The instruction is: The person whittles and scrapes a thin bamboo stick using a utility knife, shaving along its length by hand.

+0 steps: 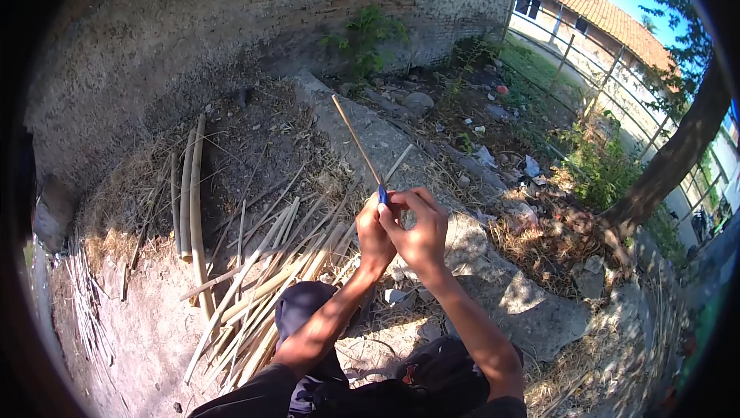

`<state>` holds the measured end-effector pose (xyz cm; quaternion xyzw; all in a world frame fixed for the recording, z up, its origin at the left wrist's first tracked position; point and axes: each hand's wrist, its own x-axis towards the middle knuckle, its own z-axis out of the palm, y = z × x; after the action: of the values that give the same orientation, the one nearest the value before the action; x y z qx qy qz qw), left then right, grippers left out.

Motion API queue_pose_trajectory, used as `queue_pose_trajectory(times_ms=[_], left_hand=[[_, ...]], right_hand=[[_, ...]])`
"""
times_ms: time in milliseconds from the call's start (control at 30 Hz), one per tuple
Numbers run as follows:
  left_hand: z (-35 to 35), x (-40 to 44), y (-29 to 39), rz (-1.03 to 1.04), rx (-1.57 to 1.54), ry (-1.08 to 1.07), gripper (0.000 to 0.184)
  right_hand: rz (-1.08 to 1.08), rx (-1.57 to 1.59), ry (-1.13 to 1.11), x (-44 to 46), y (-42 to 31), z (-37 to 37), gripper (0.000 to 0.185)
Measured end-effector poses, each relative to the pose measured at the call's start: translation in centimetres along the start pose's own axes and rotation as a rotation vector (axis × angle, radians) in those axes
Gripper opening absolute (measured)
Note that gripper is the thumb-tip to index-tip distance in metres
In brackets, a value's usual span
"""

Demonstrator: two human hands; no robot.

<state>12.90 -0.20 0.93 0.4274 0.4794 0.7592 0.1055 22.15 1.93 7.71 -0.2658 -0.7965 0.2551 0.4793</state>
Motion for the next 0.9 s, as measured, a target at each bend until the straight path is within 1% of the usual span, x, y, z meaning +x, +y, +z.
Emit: queue_pose_trajectory(times_ms=[67, 100, 133, 167, 200, 233, 267, 300, 333, 367, 400, 433, 467, 500, 567, 600, 633, 667, 700, 733, 767, 800, 833, 867, 900], left_hand=[[-0.4, 1.4, 0.0, 0.053, -0.016, -0.087, 0.029], [-0.8, 2.4, 0.0, 0.182, 0.061, -0.113, 0.046], [-1.8, 3.6, 1.5, 0.227, 0.216, -0.194, 0.054], [-2.3, 5.0, 2.2, 0.200, 0.169, -0.226, 0.056], [-2.9, 6.2, 2.9, 0.169, 0.126, -0.253, 0.058], [-3.8, 7.8, 4.3, 0.195, 0.118, -0.217, 0.054], [-4.7, 9.4, 5.5, 0.221, 0.116, -0.179, 0.051], [-5.8, 11.3, 5.9, 0.285, 0.139, -0.099, 0.038], [-7.2, 12.8, 7.4, 0.329, 0.208, -0.035, 0.030], [-8.5, 14.1, 9.2, 0.346, 0.153, -0.004, 0.027], [-9.7, 15.4, 11.1, 0.448, 0.280, 0.060, 0.025], [-10.8, 16.5, 12.9, 0.541, 0.321, 0.118, 0.021], [-11.9, 17.6, 14.1, 0.604, 0.331, 0.132, 0.018], [-13.2, 18.1, 16.0, 0.613, 0.367, 0.084, 0.018], [-14.4, 18.1, 18.3, 0.624, 0.389, 0.020, 0.018], [-14.6, 17.6, 18.8, 0.504, 0.435, -0.153, 0.018], [-14.4, 16.5, 19.0, 0.377, 0.480, -0.324, 0.018], [-13.7, 14.2, 17.9, 0.266, 0.397, -0.413, 0.016], [-13.5, 11.2, 15.7, 0.074, 0.353, -0.511, 0.013], [-14.0, 8.2, 13.0, -0.082, 0.297, -0.653, 0.011], [-15.1, 5.0, 9.4, -0.318, 0.246, -0.714, 0.010], [-15.4, 2.1, 9.9, -0.379, 0.300, -0.743, 0.009], [-16.4, -0.5, 8.1, -0.432, 0.159, -0.792, 0.015], [-17.0, -2.7, 7.4, -0.585, 0.082, -0.786, 0.022], [-17.1, -4.6, 7.5, -0.629, 0.072, -0.777, 0.026]], right_hand=[[-0.056, -0.044, 0.157, 1.0, 0.1, 0.2, 0.017], [-0.047, -0.038, 0.238, 1.6, 0.2, -0.1, 0.013], [-0.020, 0.100, 0.329, 2.6, 0.5, -0.5, 0.010], [0.008, 0.240, 0.415, 3.6, 0.8, -1.1, 0.008], [0.032, 0.405, 0.457, 5.0, -1.5, -2.8, 0.004], [-0.076, 0.405, 0.522, 6.3, -1.7, -4.4, 0.008], [-0.055, 0.449, 0.582, 7.2, -2.7, -6.1, 0.016], [-0.025, 0.513, 0.642, 8.0, -4.6, -7.7, 0.020], [-0.029, 0.466, 0.706, 8.5, -4.9, -9.2, 0.019], [-0.088, 0.511, 0.701, 8.6, -4.3, -10.9, 0.019], [-0.196, 0.489, 0.666, 8.6, -4.0, -12.3, 0.019], [-0.154, 0.470, 0.644, 8.4, -3.8, -13.7, 0.019], [-0.113, 0.441, 0.627, 7.9, -3.8, -14.7, 0.019], [-0.111, 0.441, 0.632, 7.3, -4.0, -15.0, 0.019], [0.065, 0.373, 0.534, 6.0, -4.4, -15.8, 0.021], [0.067, 0.368, 0.545, 5.4, -3.8, -16.2, 0.021], [0.083, 0.340, 0.407, 4.6, -2.7, -16.3, 0.022], [0.104, 0.313, 0.267, 3.6, -1.7, -16.3, 0.024], [0.046, 0.247, 0.191, 2.7, -1.5, -15.8, 0.027], [0.057, 0.228, 0.161, 1.6, 0.5, -15.5, 0.031], [0.089, 0.186, 0.107, 0.6, 0.7, -15.2, 0.031], [0.121, 0.145, 0.055, -0.4, 0.5, -14.4, 0.031], [0.149, 0.072, 0.026, -1.1, 0.1, -13.3, 0.028], [0.187, -0.002, -0.010, -2.0, -0.3, -12.1, 0.025], [0.229, -0.025, -0.078, -2.8, 0.1, -11.2, 0.025]])
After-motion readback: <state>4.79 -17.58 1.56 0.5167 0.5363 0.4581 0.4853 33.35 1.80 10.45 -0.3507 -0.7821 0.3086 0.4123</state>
